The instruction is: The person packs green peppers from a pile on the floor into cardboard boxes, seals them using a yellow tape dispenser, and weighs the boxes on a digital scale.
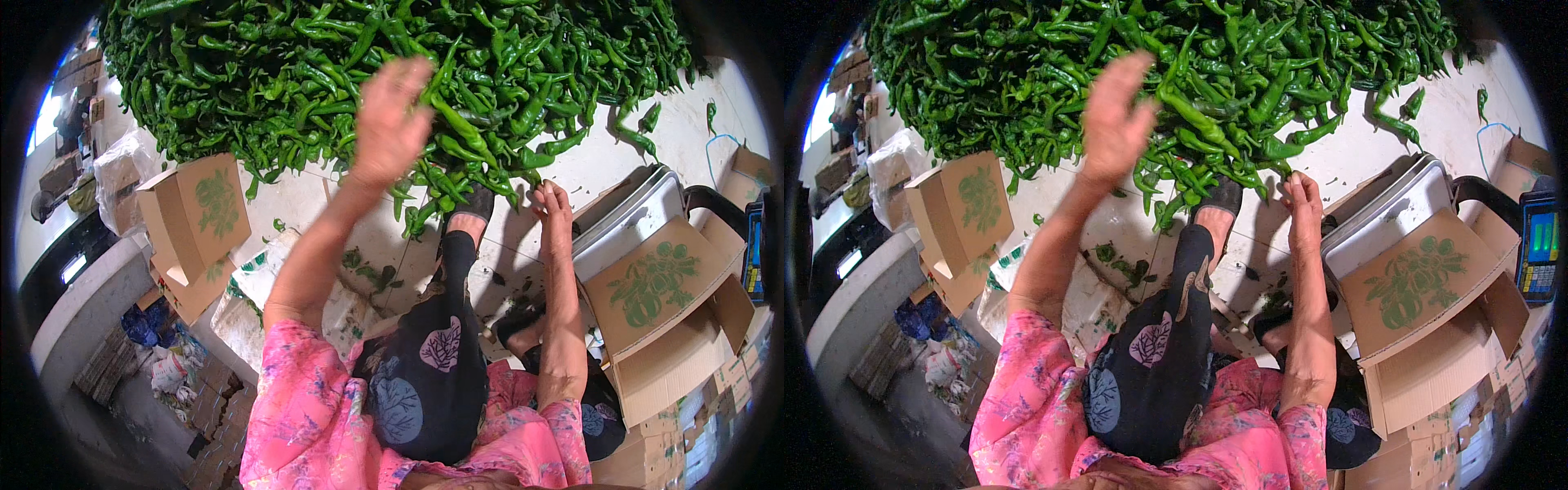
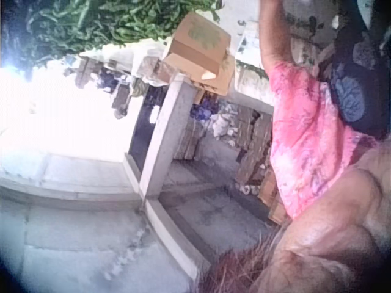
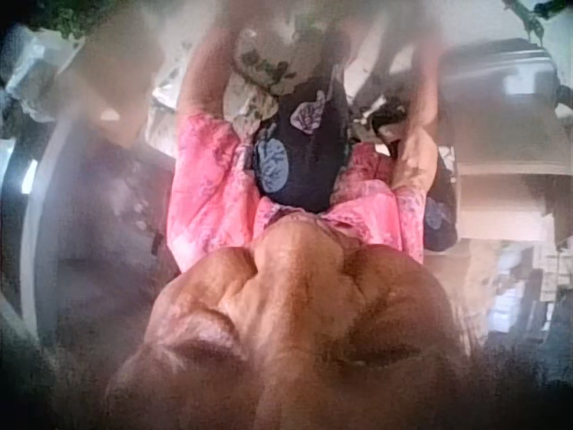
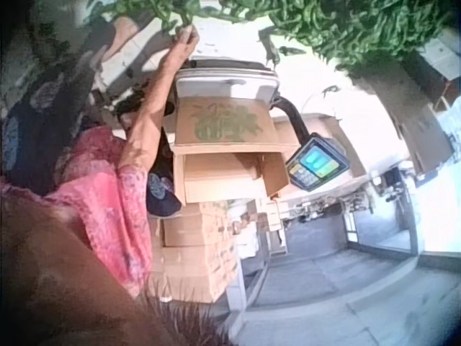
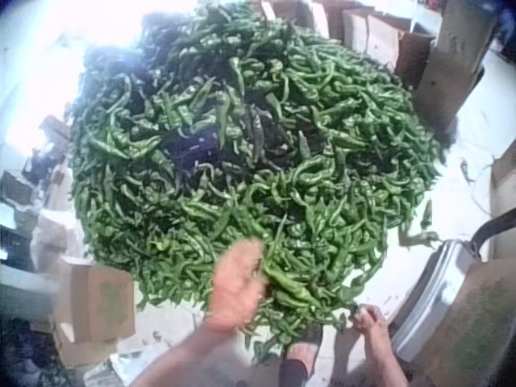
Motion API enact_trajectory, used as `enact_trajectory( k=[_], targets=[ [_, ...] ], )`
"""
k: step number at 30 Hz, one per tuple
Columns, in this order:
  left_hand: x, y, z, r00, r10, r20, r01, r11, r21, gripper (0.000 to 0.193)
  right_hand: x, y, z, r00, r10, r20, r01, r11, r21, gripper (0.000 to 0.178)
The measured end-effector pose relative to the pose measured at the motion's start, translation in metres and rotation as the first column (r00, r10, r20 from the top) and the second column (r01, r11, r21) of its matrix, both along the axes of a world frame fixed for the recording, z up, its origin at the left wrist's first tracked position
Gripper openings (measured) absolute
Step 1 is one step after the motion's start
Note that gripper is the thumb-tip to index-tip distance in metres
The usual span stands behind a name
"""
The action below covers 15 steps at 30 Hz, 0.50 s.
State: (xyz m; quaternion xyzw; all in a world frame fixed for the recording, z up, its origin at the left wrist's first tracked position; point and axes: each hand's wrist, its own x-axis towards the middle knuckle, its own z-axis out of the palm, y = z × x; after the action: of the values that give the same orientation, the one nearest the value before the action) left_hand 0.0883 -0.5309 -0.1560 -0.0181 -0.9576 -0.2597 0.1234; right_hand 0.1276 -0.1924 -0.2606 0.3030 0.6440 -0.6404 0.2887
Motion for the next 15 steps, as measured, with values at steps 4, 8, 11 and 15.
enact_trajectory(
  k=[4,8,11,15],
  targets=[
    [-0.038,-0.07,-0.009,0.934,0.358,-0.004,-0.357,0.932,-0.058,0.066,-0.016,-0.002,-0.009,0.999,0.022,-0.027,-0.023,1.0,-0.015,0.045],
    [-0.046,-0.056,-0.043,0.938,0.347,-0.004,-0.342,0.922,-0.181,0.08,-0.018,-0.001,-0.022,0.999,0.009,-0.034,-0.009,1.0,-0.027,0.05],
    [-0.037,-0.005,-0.06,0.937,0.269,0.222,-0.259,0.963,-0.074,0.073,-0.022,-0.009,-0.011,0.999,-0.047,0.006,0.047,0.998,-0.036,0.054],
    [-0.007,0.034,-0.051,0.984,0.067,0.167,-0.046,0.991,-0.122,0.062,-0.026,-0.011,-0.016,1.0,-0.011,-0.022,0.01,1.0,-0.03,0.061]
  ],
)
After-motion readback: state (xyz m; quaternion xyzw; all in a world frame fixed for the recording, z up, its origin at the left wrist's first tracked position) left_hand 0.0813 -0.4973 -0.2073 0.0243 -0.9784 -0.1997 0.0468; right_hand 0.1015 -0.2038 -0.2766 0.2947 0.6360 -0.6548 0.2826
